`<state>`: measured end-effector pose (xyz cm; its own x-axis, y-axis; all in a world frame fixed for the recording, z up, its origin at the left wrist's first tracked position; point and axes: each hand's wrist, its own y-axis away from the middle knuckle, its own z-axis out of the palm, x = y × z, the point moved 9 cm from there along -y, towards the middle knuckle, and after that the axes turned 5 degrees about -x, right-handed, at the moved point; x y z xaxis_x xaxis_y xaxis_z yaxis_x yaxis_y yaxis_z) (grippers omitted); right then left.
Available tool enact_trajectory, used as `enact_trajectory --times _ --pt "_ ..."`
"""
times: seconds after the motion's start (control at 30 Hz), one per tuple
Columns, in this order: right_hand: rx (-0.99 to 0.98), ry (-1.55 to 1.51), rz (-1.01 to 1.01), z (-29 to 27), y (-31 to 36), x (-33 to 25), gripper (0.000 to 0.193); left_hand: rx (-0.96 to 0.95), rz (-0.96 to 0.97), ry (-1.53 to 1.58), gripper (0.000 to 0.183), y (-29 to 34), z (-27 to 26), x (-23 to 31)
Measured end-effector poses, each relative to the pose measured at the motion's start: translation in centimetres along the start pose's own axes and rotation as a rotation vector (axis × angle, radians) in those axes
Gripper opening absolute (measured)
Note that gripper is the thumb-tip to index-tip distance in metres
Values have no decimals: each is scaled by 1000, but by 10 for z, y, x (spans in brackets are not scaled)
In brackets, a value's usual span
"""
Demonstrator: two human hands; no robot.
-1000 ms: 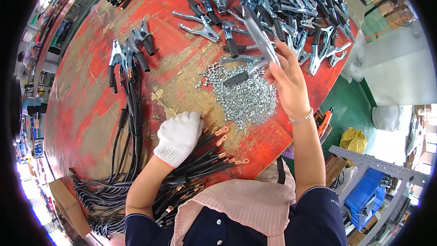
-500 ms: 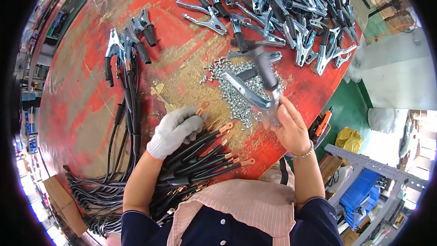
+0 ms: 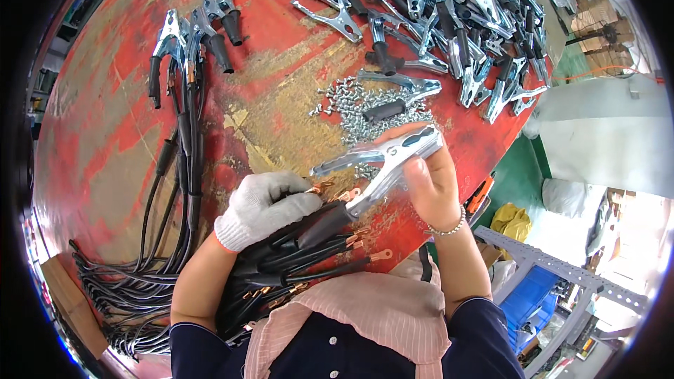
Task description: Assembling heavy-duty battery or jumper cables by attaching clamps to the wire ends.
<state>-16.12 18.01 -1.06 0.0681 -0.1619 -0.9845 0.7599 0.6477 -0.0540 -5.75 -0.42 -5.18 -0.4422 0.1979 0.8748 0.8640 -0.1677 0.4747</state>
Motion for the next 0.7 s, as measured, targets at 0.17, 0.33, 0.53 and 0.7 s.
enact_trajectory --times 0.17,0.33,0.53,0.7 --pt "-99 -82 -61 23 -7 -8 44 -39 -37 25 30 3 2 -2" --pt "-147 -89 -105 25 -10 -15 44 -53 -66 106 32 3 3 -4" --pt "-134 -41 -99 33 -10 -17 50 -127 -84 139 31 0 8 -10" --pt "-205 -79 -138 35 -12 -19 48 -229 -44 381 42 0 16 -10"
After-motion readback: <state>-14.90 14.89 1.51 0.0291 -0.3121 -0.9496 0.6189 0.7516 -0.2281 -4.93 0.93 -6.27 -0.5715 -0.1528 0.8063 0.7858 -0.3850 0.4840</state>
